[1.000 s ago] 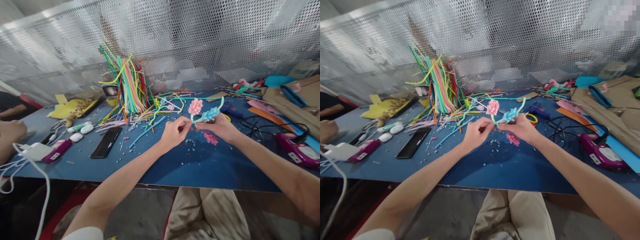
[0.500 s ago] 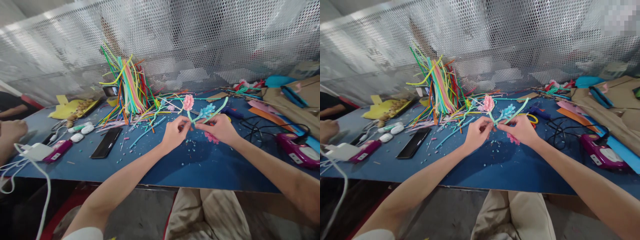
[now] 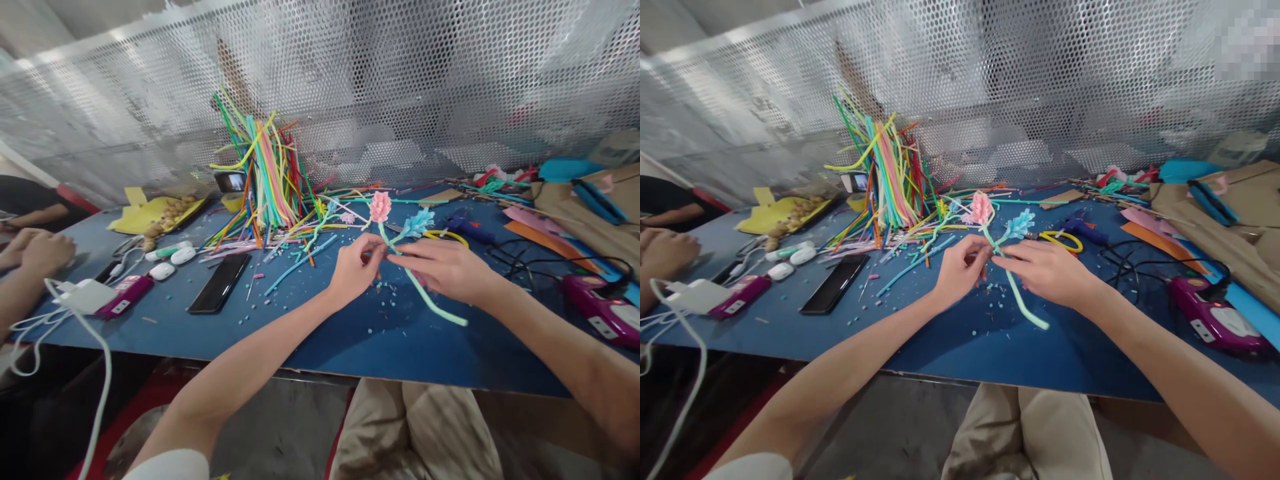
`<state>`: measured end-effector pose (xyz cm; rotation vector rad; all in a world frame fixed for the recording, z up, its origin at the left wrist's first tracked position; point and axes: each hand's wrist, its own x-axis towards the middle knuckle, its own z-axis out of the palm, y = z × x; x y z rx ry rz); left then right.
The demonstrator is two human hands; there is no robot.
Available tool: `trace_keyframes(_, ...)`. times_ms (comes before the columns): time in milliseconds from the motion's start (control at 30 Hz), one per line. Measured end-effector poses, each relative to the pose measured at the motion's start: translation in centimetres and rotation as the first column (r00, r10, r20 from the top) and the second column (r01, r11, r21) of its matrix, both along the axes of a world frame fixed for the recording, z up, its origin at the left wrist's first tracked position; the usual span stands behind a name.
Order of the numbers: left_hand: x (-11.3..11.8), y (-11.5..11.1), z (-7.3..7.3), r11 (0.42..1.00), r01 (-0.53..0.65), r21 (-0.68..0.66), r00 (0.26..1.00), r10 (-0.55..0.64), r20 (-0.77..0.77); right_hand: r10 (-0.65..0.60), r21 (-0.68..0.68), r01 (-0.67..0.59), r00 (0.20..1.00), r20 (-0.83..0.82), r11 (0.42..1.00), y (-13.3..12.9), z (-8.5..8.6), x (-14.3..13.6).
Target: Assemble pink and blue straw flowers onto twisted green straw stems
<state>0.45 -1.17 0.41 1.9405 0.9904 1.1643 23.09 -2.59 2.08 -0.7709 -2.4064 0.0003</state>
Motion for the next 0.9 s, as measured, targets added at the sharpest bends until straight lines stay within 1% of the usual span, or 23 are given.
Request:
trace_keyframes(33, 0.0, 0.0, 0.1, 1.000, 0.005, 0.005, 1.000, -0.005, 0.008, -0.012, -0.044, 0.009, 0.999, -0.050, 0.999, 0.0, 0.1, 0.1)
trace_keyframes(67, -0.1, -0.1, 0.1, 1.000, 0.014, 0.011, 1.000, -0.014, 0.016, -0.041, -0.117, 0.026, 0.992, -0.123, 0.993, 0.0, 0.2, 0.3)
trace_keyframes(100, -0.1, -0.2, 0.2, 0.999, 0.025, 0.022, 0.999, -0.026, 0.022, -0.090, -0.216, 0.045, 0.975, -0.205, 0.975, 0.1, 0.3, 0.4)
trace_keyframes(133, -0.1, -0.2, 0.2, 0.999, 0.035, 0.036, 0.999, -0.036, 0.028, -0.152, -0.329, 0.054, 0.948, -0.281, 0.943, 0.2, 0.4, 0.4)
trace_keyframes(167, -0.2, -0.3, 0.2, 0.998, 0.041, 0.055, 0.999, -0.042, 0.032, -0.207, -0.447, 0.037, 0.918, -0.337, 0.894, 0.3, 0.4, 0.4)
trace_keyframes(200, -0.2, -0.3, 0.2, 0.996, 0.044, 0.076, 0.998, -0.047, 0.036, -0.246, -0.553, -0.003, 0.893, -0.376, 0.833, 0.4, 0.5, 0.3)
trace_keyframes(267, -0.2, -0.4, 0.2, 0.993, 0.049, 0.111, 0.998, -0.053, 0.034, -0.282, -0.704, -0.109, 0.865, -0.415, 0.702, 0.6, 0.4, -0.1)
trace_keyframes(300, -0.2, -0.4, 0.2, 0.991, 0.055, 0.122, 0.998, -0.059, 0.028, -0.300, -0.753, -0.152, 0.853, -0.427, 0.641, 0.6, 0.3, -0.3)
trace_keyframes(367, -0.2, -0.3, 0.1, 0.989, 0.069, 0.132, 0.997, -0.071, 0.012, -0.343, -0.813, -0.221, 0.823, -0.452, 0.539, 0.6, 0.1, -0.9)
trace_keyframes(400, -0.2, -0.3, 0.0, 0.988, 0.074, 0.135, 0.997, -0.076, 0.007, -0.360, -0.825, -0.252, 0.808, -0.467, 0.505, 0.6, 0.0, -1.1)
trace_keyframes(433, -0.2, -0.3, 0.0, 0.987, 0.078, 0.138, 0.997, -0.079, 0.006, -0.366, -0.828, -0.280, 0.795, -0.483, 0.485, 0.6, -0.1, -1.2)
trace_keyframes(467, -0.2, -0.3, -0.1, 0.987, 0.080, 0.142, 0.997, -0.082, 0.006, -0.362, -0.828, -0.298, 0.791, -0.493, 0.474, 0.6, -0.2, -1.3)
trace_keyframes(533, -0.1, -0.3, -0.2, 0.985, 0.085, 0.149, 0.996, -0.087, 0.006, -0.352, -0.827, -0.287, 0.801, -0.484, 0.484, 0.7, -0.5, -1.2)
trace_keyframes(633, 0.0, -0.2, -0.2, 0.983, 0.114, 0.147, 0.993, -0.114, -0.008, -0.376, -0.824, -0.212, 0.811, -0.448, 0.525, 0.9, -0.7, -0.8)
trace_keyframes(733, 0.2, -0.3, 0.0, 0.986, 0.146, 0.083, 0.989, -0.146, -0.010, -0.389, -0.788, -0.151, 0.804, -0.449, 0.597, 0.9, -0.5, -0.8)
trace_keyframes(800, 0.3, -0.4, 0.2, 0.989, 0.147, 0.016, 0.989, -0.147, -0.001, -0.414, -0.755, -0.055, 0.809, -0.417, 0.653, 0.8, -0.2, -0.9)
trace_keyframes(900, 0.4, -0.5, 0.5, 0.990, 0.121, -0.071, 0.993, -0.121, 0.012, -0.449, -0.710, 0.112, 0.839, -0.307, 0.696, 0.5, 0.2, -1.2)
